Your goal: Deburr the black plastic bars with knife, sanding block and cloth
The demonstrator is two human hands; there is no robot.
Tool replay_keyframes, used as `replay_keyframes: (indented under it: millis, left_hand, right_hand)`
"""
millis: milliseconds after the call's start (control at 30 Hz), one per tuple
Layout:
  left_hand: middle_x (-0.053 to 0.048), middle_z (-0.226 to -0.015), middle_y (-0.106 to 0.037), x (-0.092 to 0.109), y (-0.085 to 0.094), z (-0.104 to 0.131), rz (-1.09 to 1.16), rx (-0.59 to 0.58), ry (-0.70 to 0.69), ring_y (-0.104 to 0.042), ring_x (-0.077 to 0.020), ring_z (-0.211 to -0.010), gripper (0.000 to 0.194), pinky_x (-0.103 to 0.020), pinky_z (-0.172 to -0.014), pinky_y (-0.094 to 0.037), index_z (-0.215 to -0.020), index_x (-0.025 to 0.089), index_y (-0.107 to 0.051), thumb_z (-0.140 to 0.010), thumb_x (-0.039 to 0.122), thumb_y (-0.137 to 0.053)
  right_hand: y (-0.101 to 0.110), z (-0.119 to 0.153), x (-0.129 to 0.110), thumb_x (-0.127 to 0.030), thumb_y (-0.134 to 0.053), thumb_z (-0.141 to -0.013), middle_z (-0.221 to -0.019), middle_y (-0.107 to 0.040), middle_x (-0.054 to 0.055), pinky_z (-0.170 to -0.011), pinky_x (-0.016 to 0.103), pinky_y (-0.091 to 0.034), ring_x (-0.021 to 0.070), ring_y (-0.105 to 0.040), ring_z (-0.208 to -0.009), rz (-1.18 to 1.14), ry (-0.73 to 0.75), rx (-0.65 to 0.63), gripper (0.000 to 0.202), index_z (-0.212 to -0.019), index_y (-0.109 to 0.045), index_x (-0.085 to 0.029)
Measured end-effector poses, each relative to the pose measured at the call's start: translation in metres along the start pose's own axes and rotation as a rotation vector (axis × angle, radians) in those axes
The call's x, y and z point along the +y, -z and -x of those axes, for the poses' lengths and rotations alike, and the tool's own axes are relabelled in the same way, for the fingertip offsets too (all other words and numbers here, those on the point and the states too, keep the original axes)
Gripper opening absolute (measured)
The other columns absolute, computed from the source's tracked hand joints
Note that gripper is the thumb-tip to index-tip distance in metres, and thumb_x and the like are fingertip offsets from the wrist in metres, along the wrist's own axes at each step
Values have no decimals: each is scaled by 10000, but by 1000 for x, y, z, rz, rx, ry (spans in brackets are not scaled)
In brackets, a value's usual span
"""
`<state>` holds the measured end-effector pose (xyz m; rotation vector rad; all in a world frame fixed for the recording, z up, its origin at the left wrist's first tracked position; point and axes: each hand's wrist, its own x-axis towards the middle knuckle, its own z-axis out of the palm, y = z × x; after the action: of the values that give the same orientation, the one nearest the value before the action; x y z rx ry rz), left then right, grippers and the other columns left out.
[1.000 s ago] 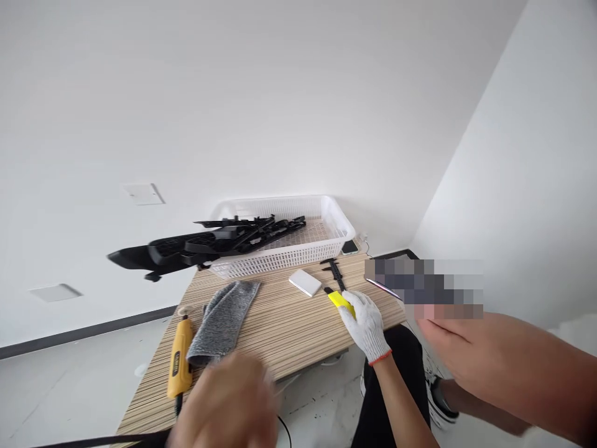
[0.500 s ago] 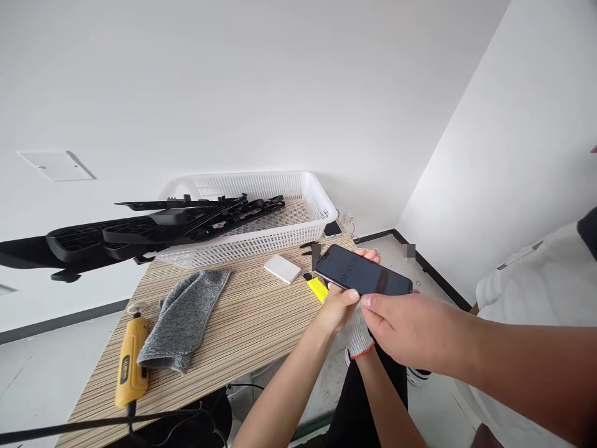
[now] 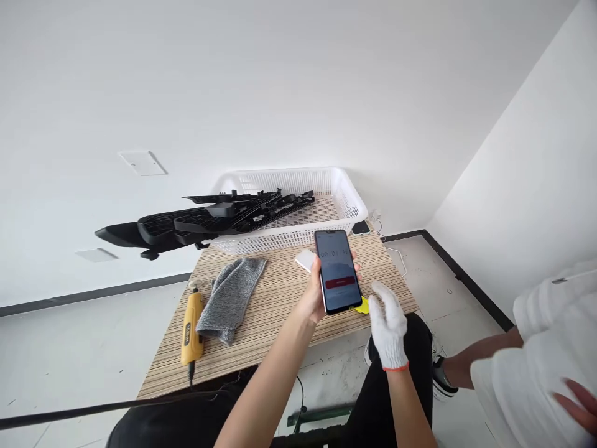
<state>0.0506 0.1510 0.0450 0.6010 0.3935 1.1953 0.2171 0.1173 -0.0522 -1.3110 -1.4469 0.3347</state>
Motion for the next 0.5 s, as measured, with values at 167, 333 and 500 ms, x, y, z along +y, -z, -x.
replay_keyframes:
  millis: [167, 333, 500]
  left_hand:
    - [-154, -1083, -702, -30, 12, -10, 94, -44, 221, -682, -238, -948, 752, -379, -960, -508, -1238, 101, -640, -869, 741, -496]
    - [-171, -1119, -709, -44, 7, -43, 129, 11, 252, -700, -247, -973, 725, -386, -956, -521, -1290, 100, -616, -942, 694, -389]
    - [-202, -1137, -716, -61, 2, -78, 43, 245, 347, -718, -271, -1002, 716, -402, -940, -544, -1355, 81, -576, -993, 629, -292]
  right_hand:
    - [26, -6, 7, -386, -539, -968, -1222, -685, 85, -1023, 390, -505, 212, -639, -1148, -40, -163, 167, 345, -1215, -669, -184]
    - [44, -19, 4, -469, -437, -993, -1256, -668, 105, -1037, 400, -478, 227, -624, -1172, -48, -231, 172, 442, -1233, -652, -166]
    - [37, -52, 0, -564, -398, -959, -1351, -617, 80, -1006, 399, -489, 240, -613, -1198, -17, -447, -160, 589, -1438, -493, -234]
